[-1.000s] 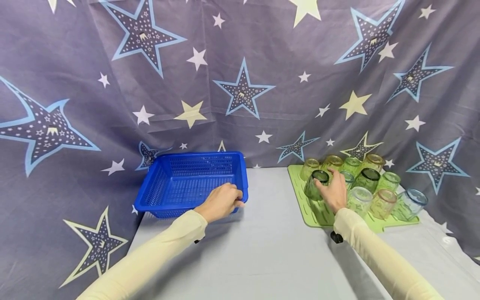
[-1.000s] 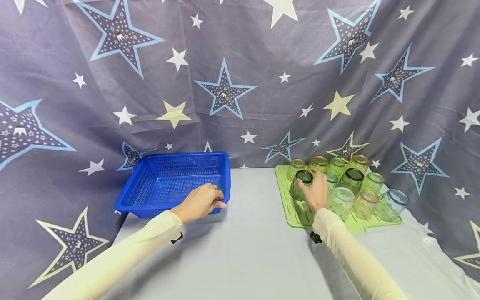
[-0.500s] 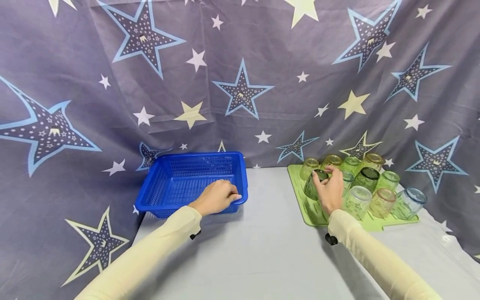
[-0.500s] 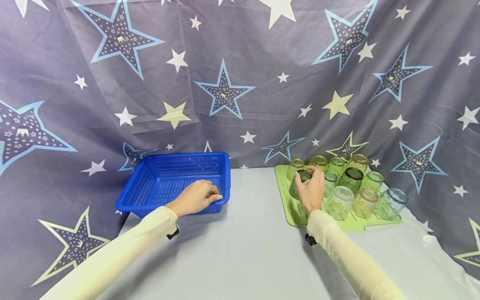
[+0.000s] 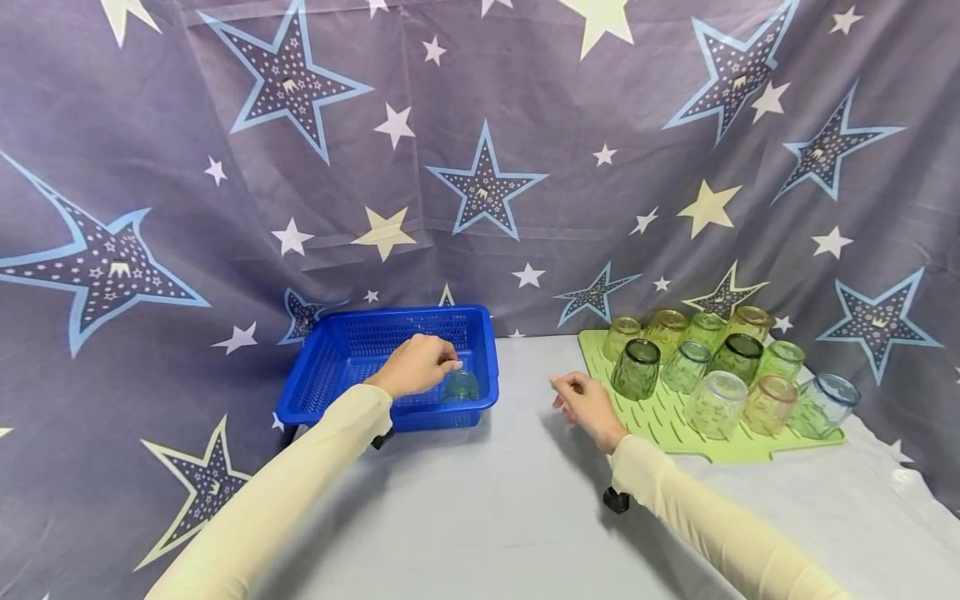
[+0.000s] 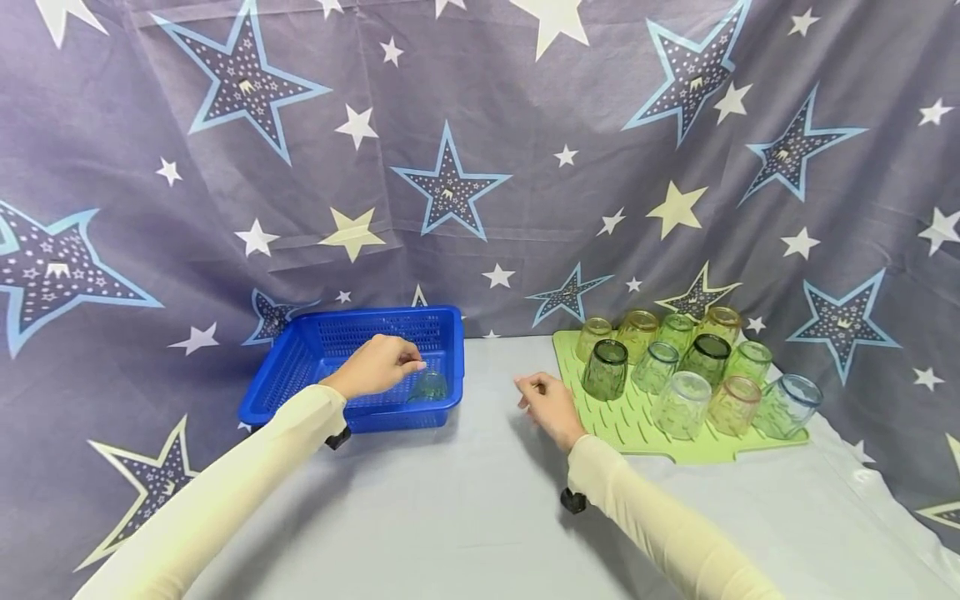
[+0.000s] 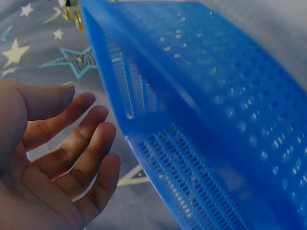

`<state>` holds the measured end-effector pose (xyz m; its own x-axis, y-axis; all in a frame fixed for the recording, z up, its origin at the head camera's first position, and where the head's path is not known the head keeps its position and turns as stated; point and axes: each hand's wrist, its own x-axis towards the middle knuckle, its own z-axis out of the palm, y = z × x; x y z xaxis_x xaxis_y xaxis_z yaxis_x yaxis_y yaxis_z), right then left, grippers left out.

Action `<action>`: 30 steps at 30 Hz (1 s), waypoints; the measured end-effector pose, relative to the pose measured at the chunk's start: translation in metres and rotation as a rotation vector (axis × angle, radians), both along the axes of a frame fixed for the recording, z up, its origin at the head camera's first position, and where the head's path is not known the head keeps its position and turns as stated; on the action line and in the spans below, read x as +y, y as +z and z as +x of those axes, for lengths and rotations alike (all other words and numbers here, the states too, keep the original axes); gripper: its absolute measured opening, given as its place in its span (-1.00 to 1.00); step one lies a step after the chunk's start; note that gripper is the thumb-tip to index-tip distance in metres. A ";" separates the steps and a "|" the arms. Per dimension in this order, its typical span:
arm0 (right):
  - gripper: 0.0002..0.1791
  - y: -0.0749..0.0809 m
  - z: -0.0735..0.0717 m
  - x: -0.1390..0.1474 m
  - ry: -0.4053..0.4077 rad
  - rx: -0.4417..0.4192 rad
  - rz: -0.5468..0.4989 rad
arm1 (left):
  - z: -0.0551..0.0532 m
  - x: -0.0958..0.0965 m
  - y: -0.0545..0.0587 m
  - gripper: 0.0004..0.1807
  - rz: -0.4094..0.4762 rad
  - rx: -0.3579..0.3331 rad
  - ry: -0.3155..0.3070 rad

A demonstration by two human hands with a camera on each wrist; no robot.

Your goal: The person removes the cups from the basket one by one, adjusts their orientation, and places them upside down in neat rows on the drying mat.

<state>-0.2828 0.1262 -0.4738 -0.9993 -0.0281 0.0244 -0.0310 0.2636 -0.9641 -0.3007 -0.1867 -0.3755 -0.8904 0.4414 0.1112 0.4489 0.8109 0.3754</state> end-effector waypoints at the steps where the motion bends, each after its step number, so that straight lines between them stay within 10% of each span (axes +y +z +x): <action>1: -0.59 0.000 0.002 -0.006 0.022 -0.015 -0.014 | -0.002 -0.001 0.001 -0.77 -0.002 -0.004 0.003; 19: -0.49 0.003 0.026 -0.073 0.278 -0.183 -0.234 | -0.029 -0.031 0.001 -0.84 -0.074 -0.116 0.070; 30: -0.51 0.005 0.024 -0.081 0.302 -0.185 -0.252 | -0.040 -0.037 -0.009 -0.79 -0.207 -0.214 -0.042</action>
